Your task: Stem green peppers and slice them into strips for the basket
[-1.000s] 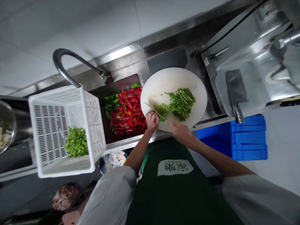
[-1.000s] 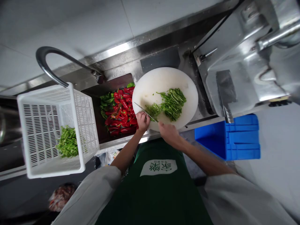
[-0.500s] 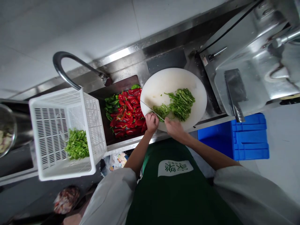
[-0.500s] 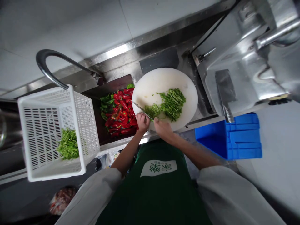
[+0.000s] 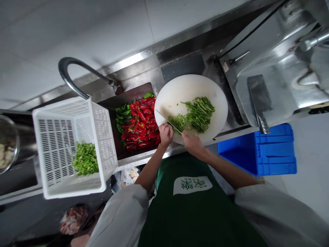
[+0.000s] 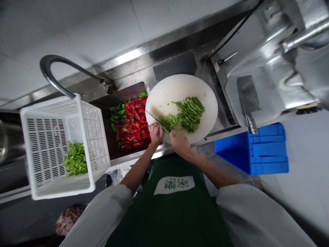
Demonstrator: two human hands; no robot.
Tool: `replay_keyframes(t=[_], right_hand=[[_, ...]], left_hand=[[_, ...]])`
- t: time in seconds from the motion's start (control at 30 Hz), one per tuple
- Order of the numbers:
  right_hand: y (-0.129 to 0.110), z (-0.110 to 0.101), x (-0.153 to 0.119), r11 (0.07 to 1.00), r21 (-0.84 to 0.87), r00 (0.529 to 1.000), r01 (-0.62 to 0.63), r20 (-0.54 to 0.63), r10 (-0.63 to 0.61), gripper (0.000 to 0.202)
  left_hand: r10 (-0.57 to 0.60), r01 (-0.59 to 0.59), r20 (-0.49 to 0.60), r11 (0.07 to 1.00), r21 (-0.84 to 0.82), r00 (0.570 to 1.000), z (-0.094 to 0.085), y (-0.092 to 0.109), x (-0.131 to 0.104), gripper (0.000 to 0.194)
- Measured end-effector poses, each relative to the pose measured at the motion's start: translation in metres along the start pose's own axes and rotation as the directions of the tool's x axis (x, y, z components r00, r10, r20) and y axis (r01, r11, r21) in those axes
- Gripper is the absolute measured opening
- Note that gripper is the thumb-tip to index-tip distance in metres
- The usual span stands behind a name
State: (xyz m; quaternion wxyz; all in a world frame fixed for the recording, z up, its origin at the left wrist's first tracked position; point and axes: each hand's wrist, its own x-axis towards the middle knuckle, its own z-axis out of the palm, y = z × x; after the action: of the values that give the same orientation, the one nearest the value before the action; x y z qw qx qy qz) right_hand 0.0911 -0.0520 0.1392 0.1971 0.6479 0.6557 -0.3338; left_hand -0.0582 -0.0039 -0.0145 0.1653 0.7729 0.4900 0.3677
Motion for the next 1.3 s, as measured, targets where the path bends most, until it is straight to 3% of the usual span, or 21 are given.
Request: replay_keyframes(t=[0.2,0.5,0.73,1.0,1.3], right_hand=[[0.003,-0.001,0.003,0.998,0.056,0.999,-0.033,-0.013,0.033,0.043],[0.006,-0.007,-0.048,0.996,-0.059,0.998,-0.063,-0.005,0.063,0.038],[-0.011,0.002,-0.006,0.996,-0.039,0.997,-0.08,0.001,0.08,0.042],[-0.005,-0.003,-0.038,0.995,-0.061,0.996,-0.082,0.022,0.084,0.039],[-0.018,0.014,0.001,0.996,0.011,0.996,-0.087,-0.016,0.087,0.043]], left_hand=[[0.039,-0.034,0.068,0.997,-0.062,0.997,-0.006,-0.013,0.003,0.016],[0.068,-0.064,0.095,0.997,-0.05,0.993,0.0,-0.016,0.001,0.015],[0.071,-0.062,0.132,0.996,-0.065,0.989,-0.001,-0.019,0.0,0.015],[0.08,-0.072,0.109,0.995,-0.073,0.991,0.001,-0.019,-0.001,0.017],[0.05,-0.047,0.052,0.997,-0.057,0.997,-0.017,-0.021,0.007,0.022]])
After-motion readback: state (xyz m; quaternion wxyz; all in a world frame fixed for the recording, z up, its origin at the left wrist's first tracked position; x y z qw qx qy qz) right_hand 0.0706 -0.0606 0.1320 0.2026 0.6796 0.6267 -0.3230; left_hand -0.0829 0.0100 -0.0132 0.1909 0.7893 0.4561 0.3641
